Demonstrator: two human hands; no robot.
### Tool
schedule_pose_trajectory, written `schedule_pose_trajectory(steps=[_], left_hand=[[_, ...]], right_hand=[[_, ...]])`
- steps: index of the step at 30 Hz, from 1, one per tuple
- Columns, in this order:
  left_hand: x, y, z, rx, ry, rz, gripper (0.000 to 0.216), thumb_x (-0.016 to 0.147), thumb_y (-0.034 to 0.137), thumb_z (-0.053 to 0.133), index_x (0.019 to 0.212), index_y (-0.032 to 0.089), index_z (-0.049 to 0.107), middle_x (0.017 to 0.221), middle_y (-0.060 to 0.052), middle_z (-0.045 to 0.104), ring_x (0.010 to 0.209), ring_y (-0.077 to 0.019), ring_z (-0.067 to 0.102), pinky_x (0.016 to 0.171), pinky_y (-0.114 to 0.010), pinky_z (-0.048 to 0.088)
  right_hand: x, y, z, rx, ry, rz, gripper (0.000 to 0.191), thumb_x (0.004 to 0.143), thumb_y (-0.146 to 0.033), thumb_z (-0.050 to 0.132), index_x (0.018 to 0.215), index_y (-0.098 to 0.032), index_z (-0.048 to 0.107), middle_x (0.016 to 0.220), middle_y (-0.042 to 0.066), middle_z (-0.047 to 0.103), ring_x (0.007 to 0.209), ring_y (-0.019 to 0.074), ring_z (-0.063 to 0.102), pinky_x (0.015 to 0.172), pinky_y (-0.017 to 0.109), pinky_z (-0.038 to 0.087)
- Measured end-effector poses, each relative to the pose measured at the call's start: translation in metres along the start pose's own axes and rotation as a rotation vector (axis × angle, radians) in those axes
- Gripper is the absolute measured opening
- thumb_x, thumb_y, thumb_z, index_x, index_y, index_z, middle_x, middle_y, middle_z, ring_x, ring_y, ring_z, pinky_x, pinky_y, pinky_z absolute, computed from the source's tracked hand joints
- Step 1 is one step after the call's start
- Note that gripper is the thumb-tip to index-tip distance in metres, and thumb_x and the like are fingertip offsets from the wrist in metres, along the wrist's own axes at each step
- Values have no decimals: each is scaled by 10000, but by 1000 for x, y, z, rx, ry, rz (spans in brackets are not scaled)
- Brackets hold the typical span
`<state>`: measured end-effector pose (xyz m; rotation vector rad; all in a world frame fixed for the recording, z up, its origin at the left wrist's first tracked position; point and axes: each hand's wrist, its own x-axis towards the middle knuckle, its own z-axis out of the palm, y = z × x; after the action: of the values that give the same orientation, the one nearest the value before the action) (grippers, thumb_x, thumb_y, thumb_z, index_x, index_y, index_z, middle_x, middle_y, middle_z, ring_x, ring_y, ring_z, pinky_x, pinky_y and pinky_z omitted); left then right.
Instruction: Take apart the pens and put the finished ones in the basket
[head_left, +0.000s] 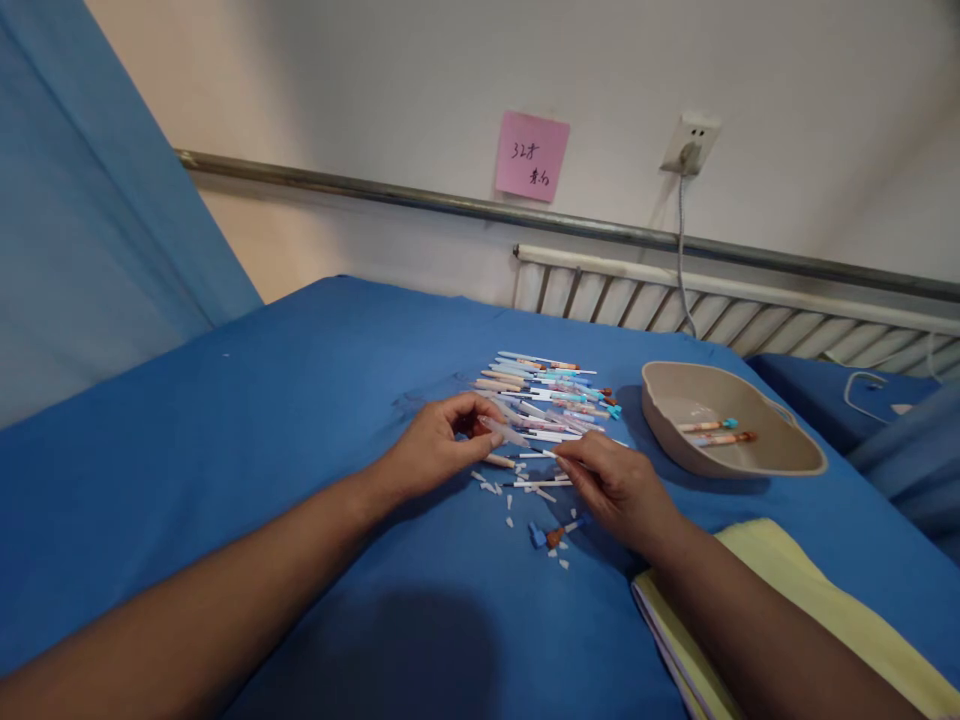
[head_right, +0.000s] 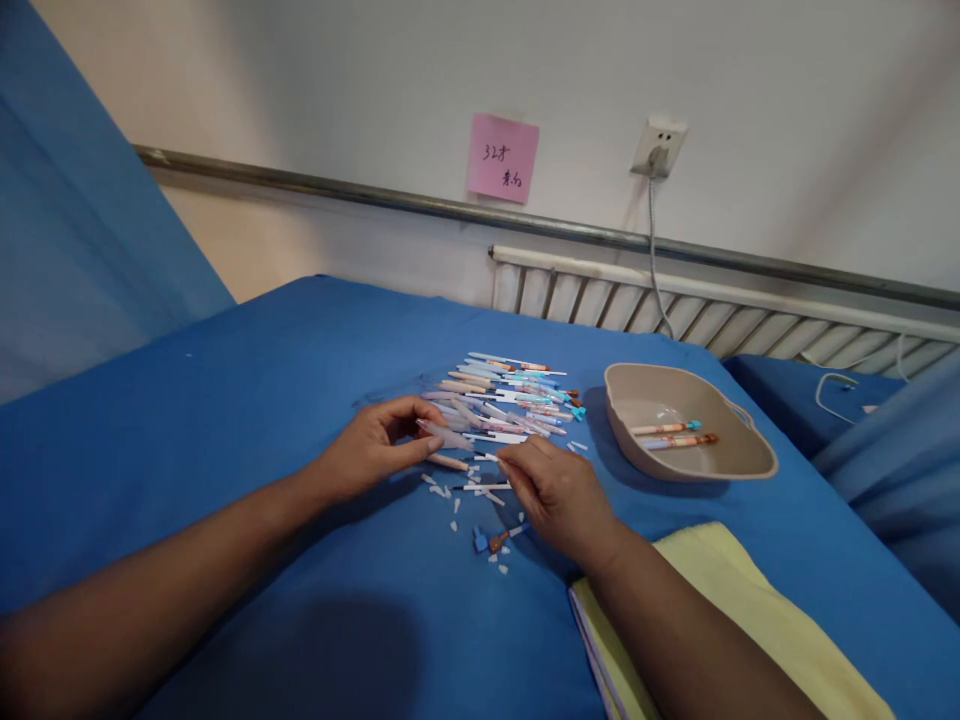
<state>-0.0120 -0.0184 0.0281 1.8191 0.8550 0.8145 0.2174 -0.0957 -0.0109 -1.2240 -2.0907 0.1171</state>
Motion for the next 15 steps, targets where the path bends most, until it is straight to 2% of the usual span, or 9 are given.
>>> schedule_pose_trajectory(steps=[5, 9, 11, 15], left_hand=[[1, -3, 2, -26, 3, -4, 202, 708, 283, 654, 849, 150, 597, 747, 1, 550, 674, -119, 503, 654, -266, 432], [2, 1, -7, 39, -36, 23, 172, 740, 289, 621, 831, 145, 589, 712, 15, 514, 647, -106, 477, 634, -247, 414], [2, 5, -16, 143, -99, 32, 141, 752, 275, 596, 813, 148, 585, 681, 26, 499, 622, -99, 463, 611, -230, 400], [0, 8, -30, 491, -340, 16, 63, 721, 218, 563, 738, 160, 583, 612, 40, 510, 557, -91, 448, 537, -202, 351]], right_hand=[[0, -3, -1, 3, -11, 11, 139, 904, -209, 485, 998, -213, 588, 803, 27, 596, 742, 147, 579, 666, 257, 424], [-1, -1, -2, 11, -29, 36, 138, 904, -213, 483, 989, -209, 592, 807, 29, 601, 749, 148, 581, 667, 257, 425], [-1, 1, -1, 16, -23, 50, 136, 905, -220, 483, 982, -206, 594, 801, 32, 602, 744, 150, 580, 670, 260, 425], [-2, 5, 0, 31, -16, 56, 132, 905, -223, 484, 970, -204, 597, 813, 36, 614, 753, 152, 584, 684, 266, 429]])
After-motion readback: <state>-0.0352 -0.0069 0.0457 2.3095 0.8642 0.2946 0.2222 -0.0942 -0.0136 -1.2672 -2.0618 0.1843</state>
